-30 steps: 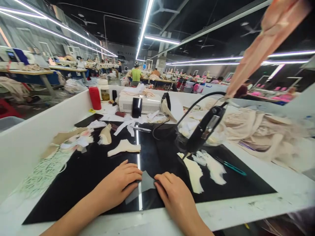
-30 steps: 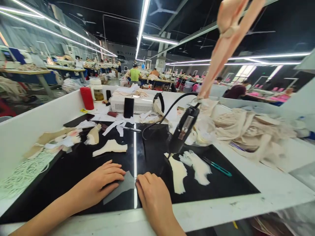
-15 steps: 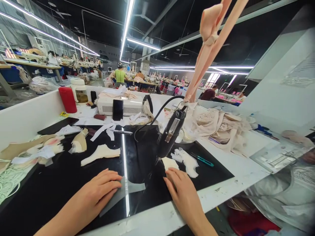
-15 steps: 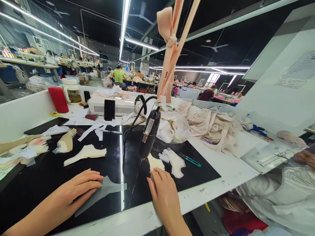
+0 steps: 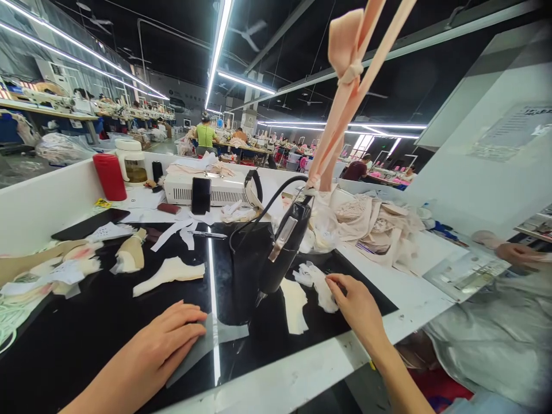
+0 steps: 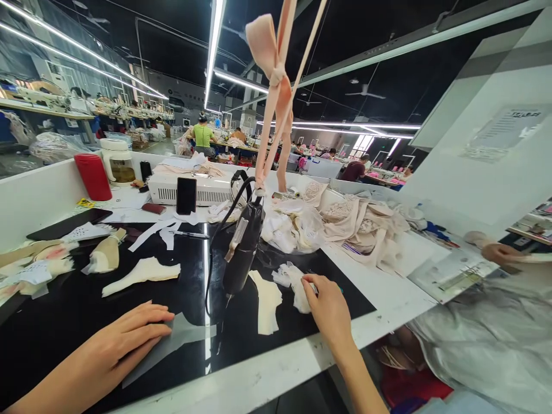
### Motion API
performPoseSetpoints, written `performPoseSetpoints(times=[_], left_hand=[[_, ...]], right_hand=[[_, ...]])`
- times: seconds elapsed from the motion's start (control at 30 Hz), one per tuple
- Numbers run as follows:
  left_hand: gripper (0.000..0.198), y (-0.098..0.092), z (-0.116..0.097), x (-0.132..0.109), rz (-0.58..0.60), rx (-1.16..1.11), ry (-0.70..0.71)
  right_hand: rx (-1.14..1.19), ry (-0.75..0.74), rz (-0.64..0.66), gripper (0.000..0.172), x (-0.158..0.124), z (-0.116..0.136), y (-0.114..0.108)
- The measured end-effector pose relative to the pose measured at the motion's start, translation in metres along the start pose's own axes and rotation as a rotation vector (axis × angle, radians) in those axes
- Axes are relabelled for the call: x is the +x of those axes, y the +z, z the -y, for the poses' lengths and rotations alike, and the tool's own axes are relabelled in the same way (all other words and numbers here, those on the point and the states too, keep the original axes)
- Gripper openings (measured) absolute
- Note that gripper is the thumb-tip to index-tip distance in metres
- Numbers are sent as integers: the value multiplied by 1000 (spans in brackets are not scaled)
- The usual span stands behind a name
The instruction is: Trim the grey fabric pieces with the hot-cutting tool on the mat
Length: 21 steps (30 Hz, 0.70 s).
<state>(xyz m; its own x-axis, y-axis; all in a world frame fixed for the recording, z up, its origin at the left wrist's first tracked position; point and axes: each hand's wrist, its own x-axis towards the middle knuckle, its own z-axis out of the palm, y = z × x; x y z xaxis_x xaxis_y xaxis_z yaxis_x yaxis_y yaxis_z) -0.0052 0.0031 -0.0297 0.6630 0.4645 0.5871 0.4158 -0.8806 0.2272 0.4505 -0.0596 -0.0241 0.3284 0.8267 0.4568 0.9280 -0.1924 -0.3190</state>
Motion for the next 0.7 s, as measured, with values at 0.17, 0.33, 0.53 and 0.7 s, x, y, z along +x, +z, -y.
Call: performPoseSetpoints(times=[0.17, 0.33, 0.53, 0.7], left_hand=[[24, 2, 3, -3, 9, -6, 15], [26, 2, 5, -4, 46, 33, 7], [27, 0, 4, -2, 19, 46, 20], [26, 1, 6, -3, 5, 61, 26]], right_hand=[[11, 45, 142, 27, -13, -19, 5], [38, 96, 216, 25, -17, -20, 13], [94, 148, 229, 26, -13, -21, 8], [121, 247, 260, 30, -11, -23, 9]])
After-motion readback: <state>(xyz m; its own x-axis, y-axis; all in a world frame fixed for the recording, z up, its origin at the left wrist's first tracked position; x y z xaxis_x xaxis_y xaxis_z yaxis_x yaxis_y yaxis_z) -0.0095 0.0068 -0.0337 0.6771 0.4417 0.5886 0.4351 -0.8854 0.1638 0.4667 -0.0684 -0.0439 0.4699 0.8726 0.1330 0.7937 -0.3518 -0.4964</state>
